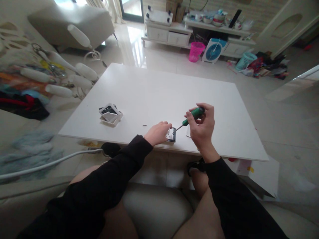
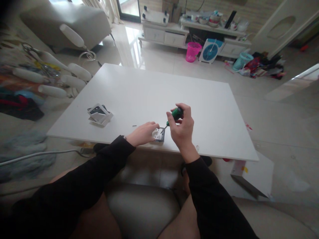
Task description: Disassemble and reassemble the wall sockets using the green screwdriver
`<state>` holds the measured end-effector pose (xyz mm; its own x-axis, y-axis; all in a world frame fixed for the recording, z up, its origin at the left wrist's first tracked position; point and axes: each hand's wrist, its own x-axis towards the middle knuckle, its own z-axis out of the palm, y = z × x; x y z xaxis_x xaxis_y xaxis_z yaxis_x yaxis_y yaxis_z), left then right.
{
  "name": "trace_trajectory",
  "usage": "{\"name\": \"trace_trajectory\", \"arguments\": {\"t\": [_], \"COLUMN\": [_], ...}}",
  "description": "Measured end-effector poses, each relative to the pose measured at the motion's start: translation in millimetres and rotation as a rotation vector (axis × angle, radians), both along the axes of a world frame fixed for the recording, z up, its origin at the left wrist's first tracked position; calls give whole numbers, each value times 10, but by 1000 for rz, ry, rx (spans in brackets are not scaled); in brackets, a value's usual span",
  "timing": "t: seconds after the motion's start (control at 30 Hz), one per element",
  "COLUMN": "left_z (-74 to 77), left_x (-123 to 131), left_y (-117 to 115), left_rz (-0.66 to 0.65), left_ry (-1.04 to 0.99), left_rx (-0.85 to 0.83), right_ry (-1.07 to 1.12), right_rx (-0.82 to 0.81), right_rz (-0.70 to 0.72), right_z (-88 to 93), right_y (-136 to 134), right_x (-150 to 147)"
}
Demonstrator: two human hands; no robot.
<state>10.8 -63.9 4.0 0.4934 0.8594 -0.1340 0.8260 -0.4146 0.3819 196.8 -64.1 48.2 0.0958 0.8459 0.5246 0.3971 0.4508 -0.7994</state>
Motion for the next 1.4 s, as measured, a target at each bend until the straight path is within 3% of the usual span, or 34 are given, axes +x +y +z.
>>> {"name": "trace_trajectory", "arguments": {"t": [0.43, 0.67, 0.93, 1.4], "left_z": [-202, -235, -395, -249], "left_x": [1, 4, 23, 69], "left_y": [0, -8, 55, 43], "left_rz": [-44, -42, -54, -39], "left_ry": [135, 124, 123, 159], "left_rx": [-28, -24, 27, -23], "right_ry": [-78, -97, -107, -98], "right_rx": [-36, -56, -70, -81], "right_rz": [1, 12, 20, 33], "right_z": [-21, -31, -43, -57], "right_y": [17, 29, 32, 41], "right_x": [4, -7, 0, -6]}}
